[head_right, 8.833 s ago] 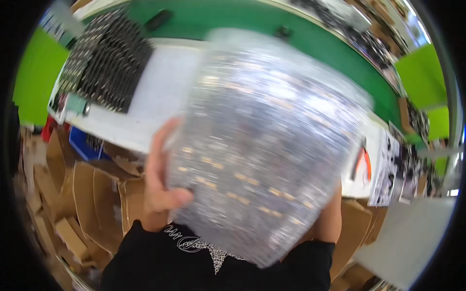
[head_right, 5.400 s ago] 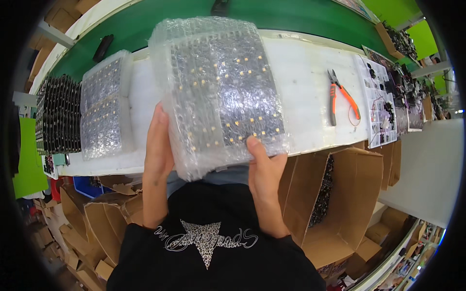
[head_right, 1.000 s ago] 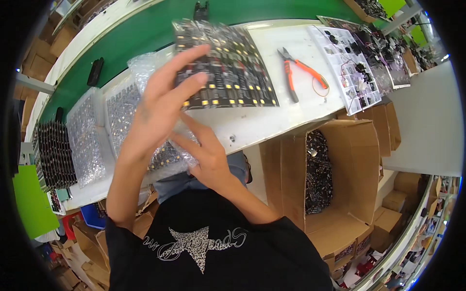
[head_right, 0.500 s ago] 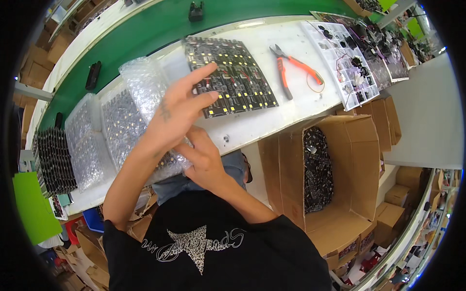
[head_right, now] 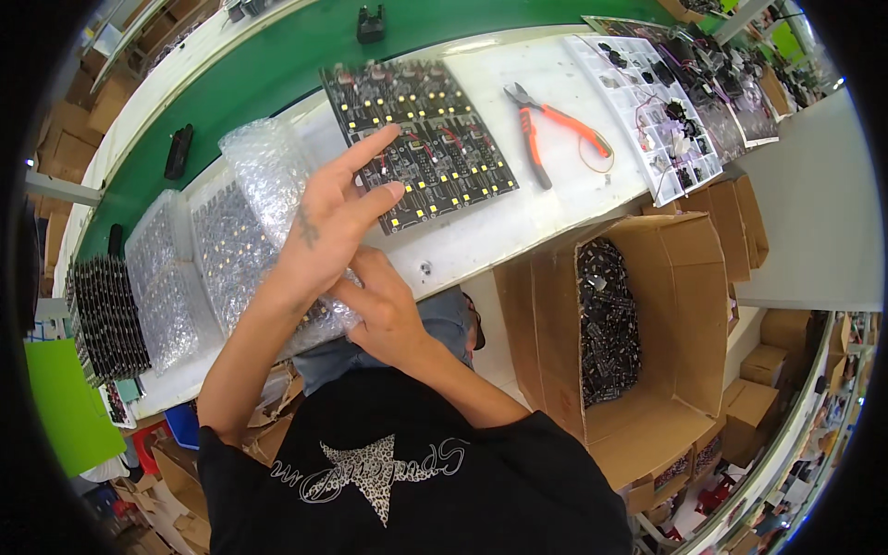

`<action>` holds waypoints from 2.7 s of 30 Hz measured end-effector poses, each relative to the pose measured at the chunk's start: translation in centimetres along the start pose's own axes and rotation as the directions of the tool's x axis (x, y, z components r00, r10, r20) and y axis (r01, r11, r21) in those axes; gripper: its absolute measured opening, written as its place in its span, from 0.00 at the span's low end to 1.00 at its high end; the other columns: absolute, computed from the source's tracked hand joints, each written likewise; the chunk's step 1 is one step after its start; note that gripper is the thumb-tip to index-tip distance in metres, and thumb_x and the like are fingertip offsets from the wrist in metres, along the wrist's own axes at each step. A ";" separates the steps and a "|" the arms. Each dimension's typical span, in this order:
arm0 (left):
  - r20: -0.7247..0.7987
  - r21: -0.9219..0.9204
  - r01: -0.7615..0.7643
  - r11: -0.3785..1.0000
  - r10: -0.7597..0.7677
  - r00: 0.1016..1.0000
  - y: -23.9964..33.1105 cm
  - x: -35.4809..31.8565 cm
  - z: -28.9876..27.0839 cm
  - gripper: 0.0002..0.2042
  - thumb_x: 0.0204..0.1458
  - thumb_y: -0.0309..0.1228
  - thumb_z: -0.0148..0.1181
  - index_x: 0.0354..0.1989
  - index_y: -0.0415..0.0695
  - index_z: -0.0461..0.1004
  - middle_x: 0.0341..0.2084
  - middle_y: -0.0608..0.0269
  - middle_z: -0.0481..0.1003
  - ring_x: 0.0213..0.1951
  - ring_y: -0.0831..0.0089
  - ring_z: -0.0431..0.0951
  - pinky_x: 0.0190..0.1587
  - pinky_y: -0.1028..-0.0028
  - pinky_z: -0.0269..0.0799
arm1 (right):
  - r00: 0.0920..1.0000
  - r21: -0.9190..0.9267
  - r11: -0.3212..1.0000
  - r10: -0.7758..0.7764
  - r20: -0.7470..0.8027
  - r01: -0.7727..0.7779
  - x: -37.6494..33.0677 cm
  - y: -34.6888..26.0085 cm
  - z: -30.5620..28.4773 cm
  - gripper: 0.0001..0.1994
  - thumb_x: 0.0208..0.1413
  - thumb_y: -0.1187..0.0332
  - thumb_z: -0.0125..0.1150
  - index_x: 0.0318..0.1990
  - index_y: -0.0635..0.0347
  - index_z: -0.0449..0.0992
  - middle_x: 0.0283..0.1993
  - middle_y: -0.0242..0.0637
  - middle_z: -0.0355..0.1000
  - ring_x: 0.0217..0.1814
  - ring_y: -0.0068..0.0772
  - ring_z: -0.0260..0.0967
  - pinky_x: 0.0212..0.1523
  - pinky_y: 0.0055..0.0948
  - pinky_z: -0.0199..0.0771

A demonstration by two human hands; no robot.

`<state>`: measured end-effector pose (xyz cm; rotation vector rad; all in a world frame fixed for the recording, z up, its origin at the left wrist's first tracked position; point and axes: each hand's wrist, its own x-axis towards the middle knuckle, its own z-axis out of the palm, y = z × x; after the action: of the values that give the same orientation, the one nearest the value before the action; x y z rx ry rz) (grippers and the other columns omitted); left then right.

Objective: Unwrapping printed circuit boards from bubble wrap and stacking them neatly on a workbench in an electronics factory.

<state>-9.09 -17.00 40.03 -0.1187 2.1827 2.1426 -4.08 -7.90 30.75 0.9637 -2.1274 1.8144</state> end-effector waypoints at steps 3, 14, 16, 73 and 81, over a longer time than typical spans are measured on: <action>0.034 -0.060 -0.054 0.997 0.056 0.998 0.2 0.2 0.7 0.27 0.54 0.23 0.54 0.64 0.35 0.59 0.48 0.56 0.72 0.40 0.80 0.71 0.42 0.80 0.68 | 1.000 0.037 0.999 0.001 -0.007 -0.001 -0.1 0.0 0.0 0.22 0.31 0.86 0.56 0.40 0.66 0.77 0.52 0.51 0.67 0.55 0.55 0.64 0.52 0.42 0.67; 0.080 0.113 0.100 0.989 -0.109 0.991 1.2 -0.1 0.8 0.31 0.54 0.38 0.58 0.66 0.48 0.57 0.45 0.50 0.72 0.44 0.67 0.71 0.51 0.70 0.64 | 1.000 0.035 0.999 -0.006 0.016 0.006 0.0 0.0 -0.1 0.17 0.35 0.84 0.58 0.38 0.67 0.77 0.50 0.52 0.67 0.54 0.57 0.64 0.53 0.44 0.66; 0.083 0.089 0.126 0.988 -0.133 0.988 2.0 -2.0 -0.5 0.31 0.56 0.36 0.57 0.67 0.45 0.55 0.58 0.45 0.64 0.57 0.62 0.67 0.59 0.67 0.60 | 1.000 0.034 0.999 -0.001 0.020 0.001 0.2 -0.2 -0.2 0.17 0.35 0.84 0.59 0.39 0.66 0.77 0.50 0.52 0.67 0.55 0.57 0.64 0.54 0.44 0.65; -0.739 -0.277 -0.531 0.801 0.176 0.651 -2.8 -19.6 -7.4 0.45 0.52 0.43 0.61 0.69 0.32 0.40 0.65 0.45 0.51 0.65 0.58 0.56 0.65 0.64 0.51 | 0.939 0.470 0.882 -0.189 0.288 0.034 2.7 -8.5 5.0 0.16 0.49 0.78 0.63 0.48 0.59 0.78 0.53 0.66 0.68 0.49 0.55 0.73 0.45 0.39 0.76; -0.521 -0.286 -0.331 0.899 0.144 0.841 0.9 -15.6 -6.1 0.41 0.49 0.30 0.63 0.68 0.32 0.43 0.62 0.46 0.58 0.63 0.60 0.60 0.63 0.64 0.55 | 0.918 -0.304 0.878 -0.294 0.266 0.369 0.4 -12.4 0.2 0.23 0.35 0.76 0.67 0.46 0.53 0.80 0.54 0.46 0.70 0.47 0.40 0.70 0.46 0.28 0.74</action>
<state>6.25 -23.11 42.79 -0.4847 2.0723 2.9280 2.80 -8.73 41.04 1.3739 -2.1307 1.1659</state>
